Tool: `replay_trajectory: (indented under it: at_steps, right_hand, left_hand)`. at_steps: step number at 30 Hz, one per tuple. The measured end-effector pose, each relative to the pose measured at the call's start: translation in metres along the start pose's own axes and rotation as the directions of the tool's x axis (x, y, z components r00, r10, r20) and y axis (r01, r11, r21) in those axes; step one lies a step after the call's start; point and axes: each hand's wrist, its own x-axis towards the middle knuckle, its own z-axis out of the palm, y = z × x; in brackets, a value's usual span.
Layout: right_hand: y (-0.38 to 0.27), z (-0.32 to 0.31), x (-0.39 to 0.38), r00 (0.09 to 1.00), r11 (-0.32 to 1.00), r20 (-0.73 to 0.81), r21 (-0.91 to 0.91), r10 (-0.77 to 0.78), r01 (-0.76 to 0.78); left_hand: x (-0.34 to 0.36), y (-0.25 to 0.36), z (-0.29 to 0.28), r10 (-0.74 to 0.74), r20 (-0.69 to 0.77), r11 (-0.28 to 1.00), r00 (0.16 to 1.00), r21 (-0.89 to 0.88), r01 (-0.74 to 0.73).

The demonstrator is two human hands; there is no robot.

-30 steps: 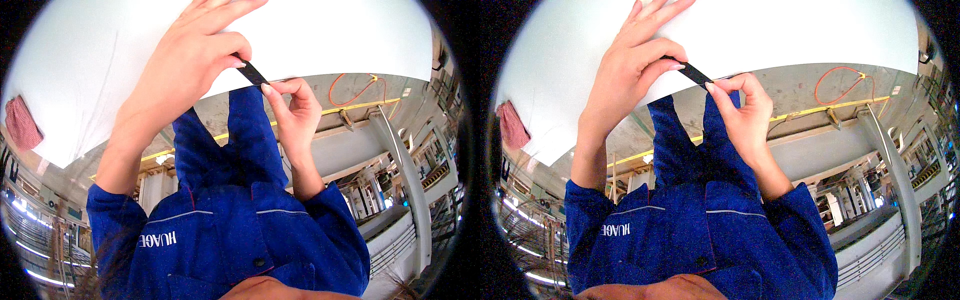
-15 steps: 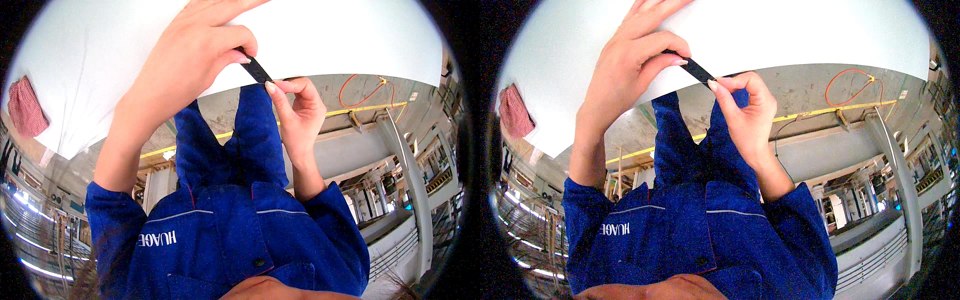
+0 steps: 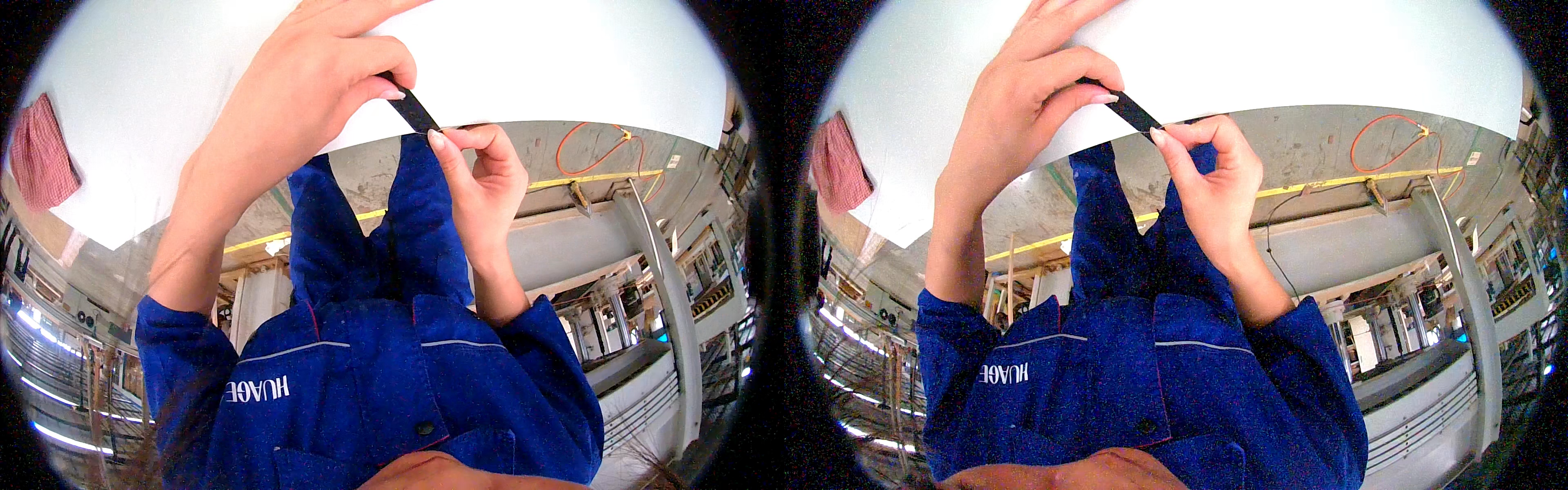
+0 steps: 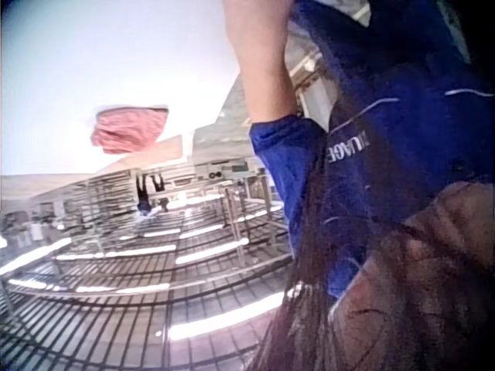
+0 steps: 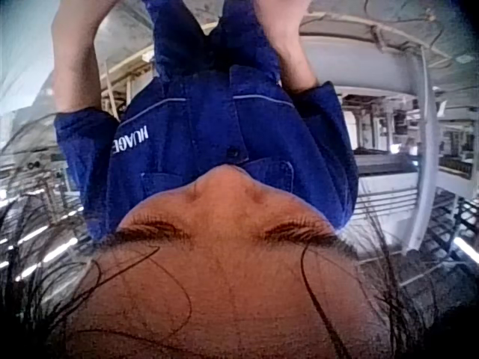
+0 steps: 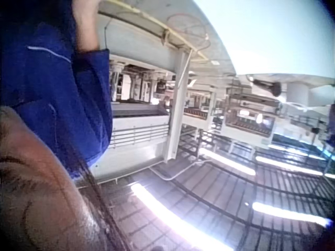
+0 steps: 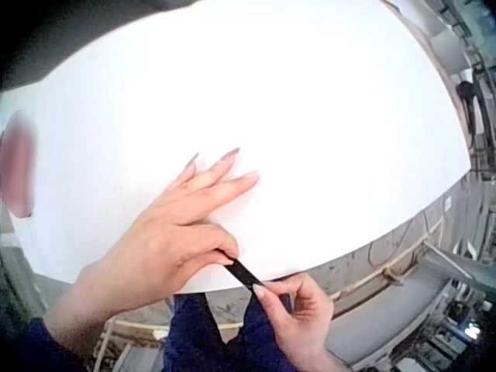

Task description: The person applies a black adhesive strip to the edge of a white triangular panel by hand, then uses a cloth to press and smooth it down.

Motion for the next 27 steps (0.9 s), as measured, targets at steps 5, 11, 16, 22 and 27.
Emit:
replay_trajectory:
  at_steps: [5, 11, 16, 22, 27]
  right_hand:
    - [0.000, 0.010, -0.004, 1.000, 1.000, 0.003, 0.015, -0.020, 0.020]
    - [-0.001, 0.021, -0.008, 1.000, 1.000, 0.015, 0.024, -0.016, 0.016]
    - [0.000, 0.031, -0.012, 0.999, 0.999, 0.023, 0.016, -0.032, 0.031]
    - [-0.003, 0.042, -0.018, 0.998, 1.000, 0.052, 0.011, -0.026, 0.026]
    - [0.000, 0.051, -0.023, 0.998, 0.999, 0.063, 0.044, -0.022, 0.019]
  left_hand:
    - [-0.008, 0.000, -0.006, -0.060, 0.028, 0.998, 0.998, -0.001, 0.060]
    - [-0.019, -0.005, -0.012, -0.054, 0.030, 0.998, 0.998, 0.035, 0.053]
    - [-0.029, -0.010, -0.018, -0.064, 0.052, 0.996, 0.997, 0.059, 0.061]
    - [-0.042, -0.016, -0.021, 0.005, -0.012, 1.000, 1.000, 0.015, -0.004]
    - [-0.050, -0.015, -0.029, -0.056, 0.025, 0.998, 0.998, 0.025, 0.055]
